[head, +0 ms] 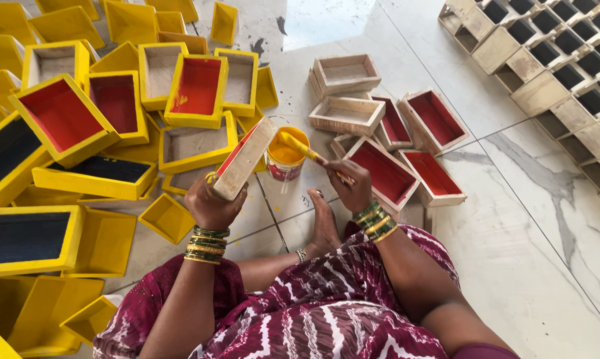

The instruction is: The person sits on the floor painting small wooden boxes yellow with a brush, dipping the brush into a paint can and coating the outer surfaces of each box one at a time, placing finished boxes with a pile of already painted yellow boxes and picking up new unpainted boxes.

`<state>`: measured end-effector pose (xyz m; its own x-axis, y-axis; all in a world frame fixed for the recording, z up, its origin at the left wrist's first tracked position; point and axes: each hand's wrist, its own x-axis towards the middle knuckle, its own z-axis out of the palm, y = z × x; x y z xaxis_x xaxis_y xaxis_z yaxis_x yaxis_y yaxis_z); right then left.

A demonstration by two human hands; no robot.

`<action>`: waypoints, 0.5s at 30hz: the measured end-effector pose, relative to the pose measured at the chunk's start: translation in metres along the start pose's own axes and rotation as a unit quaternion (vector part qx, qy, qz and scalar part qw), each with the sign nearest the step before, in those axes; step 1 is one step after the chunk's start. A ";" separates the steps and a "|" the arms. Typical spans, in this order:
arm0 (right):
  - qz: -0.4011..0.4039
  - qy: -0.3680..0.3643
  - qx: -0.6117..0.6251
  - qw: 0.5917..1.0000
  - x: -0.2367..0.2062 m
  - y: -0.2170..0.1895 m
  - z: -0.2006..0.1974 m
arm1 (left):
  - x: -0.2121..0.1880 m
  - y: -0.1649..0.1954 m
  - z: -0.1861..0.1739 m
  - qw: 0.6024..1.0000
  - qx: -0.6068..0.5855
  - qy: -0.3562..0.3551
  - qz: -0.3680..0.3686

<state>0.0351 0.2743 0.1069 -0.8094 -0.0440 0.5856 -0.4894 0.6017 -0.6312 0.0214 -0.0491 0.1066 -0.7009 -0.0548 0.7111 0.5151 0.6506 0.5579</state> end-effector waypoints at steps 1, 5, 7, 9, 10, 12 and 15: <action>-0.015 0.003 -0.006 1.000 -0.002 -0.003 -0.002 | 0.000 0.000 0.000 0.999 -0.029 0.010 -0.017; -0.028 0.003 -0.010 1.000 -0.009 -0.012 -0.011 | -0.003 -0.001 0.004 0.990 -0.114 0.037 -0.071; -0.001 0.022 0.019 1.000 -0.012 -0.013 -0.013 | -0.005 -0.003 0.006 0.985 -0.146 0.036 -0.082; 0.033 0.032 0.051 0.998 -0.015 -0.013 -0.015 | -0.007 -0.004 0.007 0.979 -0.186 0.024 -0.085; 0.053 0.033 0.068 0.996 -0.017 -0.012 -0.016 | -0.007 -0.004 0.007 0.979 -0.181 0.013 -0.091; 0.106 0.044 0.110 0.987 -0.017 -0.008 -0.018 | -0.007 -0.003 0.008 0.980 -0.173 -0.009 -0.101; 0.175 0.079 0.205 0.960 -0.015 0.002 -0.020 | -0.006 0.003 0.011 0.969 -0.213 -0.019 -0.119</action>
<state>0.0526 0.2916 0.1071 -0.9042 0.2437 0.3507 -0.3097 0.1913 -0.9314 0.0214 -0.0384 0.0990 -0.8389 -0.1321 0.5280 0.4873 0.2499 0.8367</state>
